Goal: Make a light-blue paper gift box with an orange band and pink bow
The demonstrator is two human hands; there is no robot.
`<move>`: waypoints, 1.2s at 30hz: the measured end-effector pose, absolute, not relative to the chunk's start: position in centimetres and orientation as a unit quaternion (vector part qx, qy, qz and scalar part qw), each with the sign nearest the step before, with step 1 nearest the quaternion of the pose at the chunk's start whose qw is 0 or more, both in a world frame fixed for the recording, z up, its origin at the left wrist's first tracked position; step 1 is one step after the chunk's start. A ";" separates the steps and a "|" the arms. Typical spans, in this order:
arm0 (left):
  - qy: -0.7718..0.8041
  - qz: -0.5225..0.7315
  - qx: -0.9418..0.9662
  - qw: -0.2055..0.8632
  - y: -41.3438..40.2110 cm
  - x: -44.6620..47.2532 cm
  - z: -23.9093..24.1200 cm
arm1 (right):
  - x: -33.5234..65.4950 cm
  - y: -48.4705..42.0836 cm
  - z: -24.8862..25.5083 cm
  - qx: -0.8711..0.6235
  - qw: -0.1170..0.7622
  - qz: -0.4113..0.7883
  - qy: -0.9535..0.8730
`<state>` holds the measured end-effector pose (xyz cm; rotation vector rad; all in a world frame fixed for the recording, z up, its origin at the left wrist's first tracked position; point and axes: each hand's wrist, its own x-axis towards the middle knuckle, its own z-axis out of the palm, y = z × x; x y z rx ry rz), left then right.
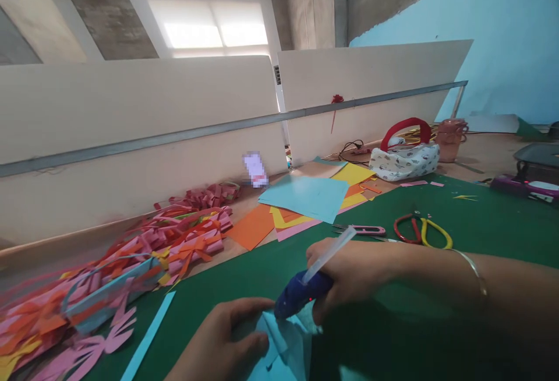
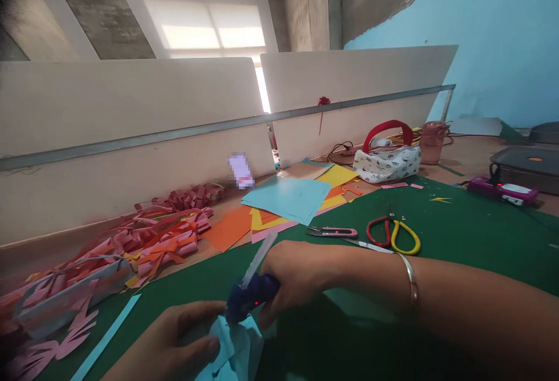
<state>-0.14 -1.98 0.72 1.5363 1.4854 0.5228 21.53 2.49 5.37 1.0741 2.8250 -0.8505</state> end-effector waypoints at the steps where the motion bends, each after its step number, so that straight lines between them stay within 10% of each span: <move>1: 0.608 0.210 0.619 0.450 -1.9 -0.3 0.5 | 21.8 2.5 5.3 0.341 -0.006 -0.275 0.899; 19: 0.592 0.441 0.570 0.360 -2.9 0.2 0.9 | 19.9 -2.5 3.0 0.420 -0.342 -0.396 0.741; 36: 0.521 0.398 0.574 0.491 -2.7 0.2 0.1 | 19.0 -1.7 1.2 0.484 -0.382 -0.271 0.739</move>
